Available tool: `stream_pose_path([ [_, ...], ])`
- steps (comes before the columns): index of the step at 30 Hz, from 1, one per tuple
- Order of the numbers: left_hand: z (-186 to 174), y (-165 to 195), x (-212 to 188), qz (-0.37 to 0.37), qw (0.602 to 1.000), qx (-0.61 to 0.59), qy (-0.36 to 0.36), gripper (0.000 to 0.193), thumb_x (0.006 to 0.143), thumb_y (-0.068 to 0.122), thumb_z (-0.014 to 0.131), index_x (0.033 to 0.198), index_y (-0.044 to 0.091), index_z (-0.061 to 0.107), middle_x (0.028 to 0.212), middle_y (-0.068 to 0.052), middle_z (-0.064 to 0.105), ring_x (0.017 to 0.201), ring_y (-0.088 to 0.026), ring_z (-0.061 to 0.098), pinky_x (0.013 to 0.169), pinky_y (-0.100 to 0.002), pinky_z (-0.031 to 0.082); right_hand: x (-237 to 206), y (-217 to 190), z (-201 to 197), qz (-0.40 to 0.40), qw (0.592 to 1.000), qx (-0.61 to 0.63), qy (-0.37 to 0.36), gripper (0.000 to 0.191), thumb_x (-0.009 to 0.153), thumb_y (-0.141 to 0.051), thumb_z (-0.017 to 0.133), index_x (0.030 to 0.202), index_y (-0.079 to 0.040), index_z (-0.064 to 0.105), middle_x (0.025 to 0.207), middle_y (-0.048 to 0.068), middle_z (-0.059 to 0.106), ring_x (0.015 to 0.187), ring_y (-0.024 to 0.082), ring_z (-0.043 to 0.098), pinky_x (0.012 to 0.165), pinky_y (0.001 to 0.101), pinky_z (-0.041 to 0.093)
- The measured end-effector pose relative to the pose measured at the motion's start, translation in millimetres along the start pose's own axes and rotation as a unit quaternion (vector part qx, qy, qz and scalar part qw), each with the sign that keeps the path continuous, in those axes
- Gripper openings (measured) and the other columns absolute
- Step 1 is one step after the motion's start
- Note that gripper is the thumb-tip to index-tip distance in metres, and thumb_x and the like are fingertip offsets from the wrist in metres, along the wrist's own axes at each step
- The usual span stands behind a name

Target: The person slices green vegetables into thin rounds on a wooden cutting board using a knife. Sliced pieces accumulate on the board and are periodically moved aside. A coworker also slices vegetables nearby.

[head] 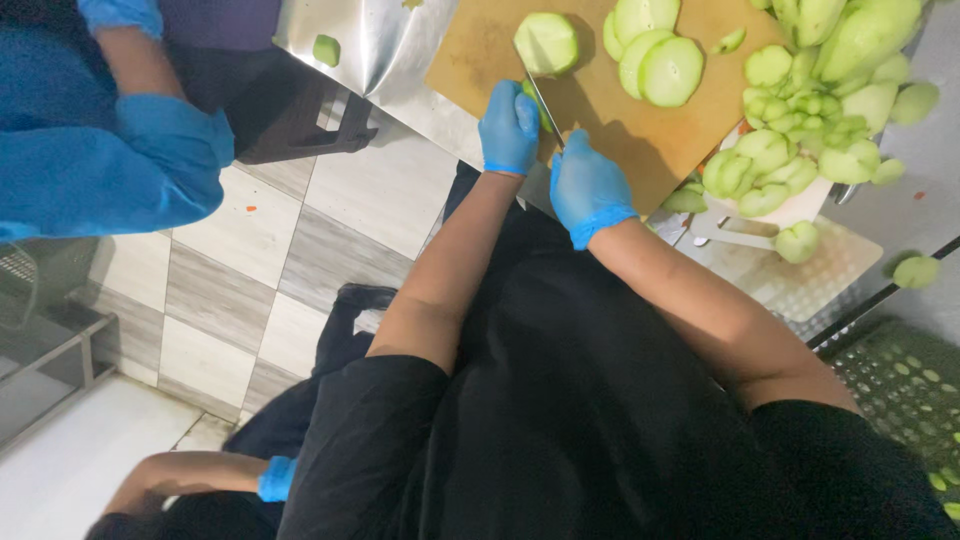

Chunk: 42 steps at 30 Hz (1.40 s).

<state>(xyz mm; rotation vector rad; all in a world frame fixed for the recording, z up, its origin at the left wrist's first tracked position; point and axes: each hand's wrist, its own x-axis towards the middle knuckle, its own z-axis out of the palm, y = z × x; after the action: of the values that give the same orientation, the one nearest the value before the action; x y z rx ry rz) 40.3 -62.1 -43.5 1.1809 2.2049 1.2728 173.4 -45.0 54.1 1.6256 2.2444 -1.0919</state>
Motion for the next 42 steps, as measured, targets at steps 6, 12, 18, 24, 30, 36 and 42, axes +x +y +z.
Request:
stream_pose_path([
  [6, 2, -3, 1, 0.013, 1.000, 0.017, -0.003, 0.024, 0.104, 0.031, 0.048, 0.100, 0.010, 0.057, 0.089, -0.020, 0.062, 0.082, -0.044, 0.065, 0.071, -0.050, 0.053, 7, -5, 2, 0.020, 1.000, 0.011, -0.011, 0.044, 0.102, -0.027, 0.053, 0.127, 0.009, 0.049, 0.091, 0.033, 0.070, 0.087, 0.052, 0.068, 0.076, 0.0610, 0.052],
  [12, 0, -9, -4, -0.011, 1.000, 0.016, -0.015, 0.026, 0.105, 0.032, 0.045, 0.100, 0.009, 0.058, 0.088, -0.021, 0.063, 0.082, -0.044, 0.065, 0.071, -0.050, 0.053, 15, 0, 20, 0.002, 1.000, 0.002, -0.012, 0.043, 0.103, -0.025, 0.051, 0.125, 0.012, 0.048, 0.091, 0.033, 0.070, 0.089, 0.052, 0.069, 0.078, 0.0603, 0.053],
  [18, -5, -8, -2, -0.018, 0.999, 0.026, -0.023, 0.027, 0.103, 0.032, 0.045, 0.104, 0.008, 0.059, 0.090, -0.021, 0.066, 0.084, -0.045, 0.066, 0.072, -0.052, 0.053, 31, 12, 57, 0.009, 1.000, 0.005, 0.013, 0.039, 0.102, -0.020, 0.047, 0.125, 0.011, 0.049, 0.088, 0.033, 0.070, 0.085, 0.052, 0.070, 0.074, 0.0608, 0.054],
  [24, -4, -8, -2, -0.031, 0.999, 0.021, -0.033, 0.024, 0.105, 0.032, 0.049, 0.105, 0.011, 0.059, 0.093, -0.019, 0.067, 0.086, -0.043, 0.067, 0.074, -0.051, 0.053, 44, 30, 73, 0.011, 1.000, -0.025, 0.001, 0.033, 0.103, -0.018, 0.047, 0.121, 0.010, 0.052, 0.090, 0.033, 0.070, 0.087, 0.052, 0.070, 0.076, 0.0609, 0.054],
  [30, -8, 0, -1, 0.000, 0.998, 0.027, -0.052, 0.033, 0.095, 0.038, 0.069, 0.105, 0.008, 0.058, 0.087, -0.016, 0.063, 0.075, -0.039, 0.066, 0.066, -0.048, 0.053, 50, 40, 11, -0.100, 0.992, 0.030, -0.068, 0.035, 0.098, -0.028, 0.062, 0.109, 0.004, 0.057, 0.093, 0.034, 0.068, 0.090, 0.052, 0.066, 0.077, 0.0598, 0.051],
  [36, -2, 25, 21, 0.031, 0.994, 0.099, -0.038, 0.036, 0.087, 0.037, 0.074, 0.110, 0.011, 0.060, 0.110, -0.017, 0.064, 0.102, -0.037, 0.062, 0.088, -0.051, 0.050, 18, 66, -51, -0.115, 0.990, 0.083, 0.005, 0.030, 0.100, -0.027, 0.065, 0.108, 0.001, 0.057, 0.092, 0.029, 0.069, 0.090, 0.051, 0.066, 0.074, 0.0582, 0.050],
  [42, 47, 83, 15, 0.380, 0.877, 0.163, -0.247, 0.062, 0.083, 0.045, 0.074, 0.136, 0.017, 0.057, 0.154, -0.015, 0.045, 0.141, -0.036, 0.044, 0.114, -0.067, 0.030, 18, 120, -77, -0.073, 0.969, 0.128, 0.199, 0.024, 0.101, -0.024, 0.067, 0.107, -0.001, 0.060, 0.089, 0.026, 0.068, 0.083, 0.047, 0.067, 0.070, 0.0526, 0.052],
])
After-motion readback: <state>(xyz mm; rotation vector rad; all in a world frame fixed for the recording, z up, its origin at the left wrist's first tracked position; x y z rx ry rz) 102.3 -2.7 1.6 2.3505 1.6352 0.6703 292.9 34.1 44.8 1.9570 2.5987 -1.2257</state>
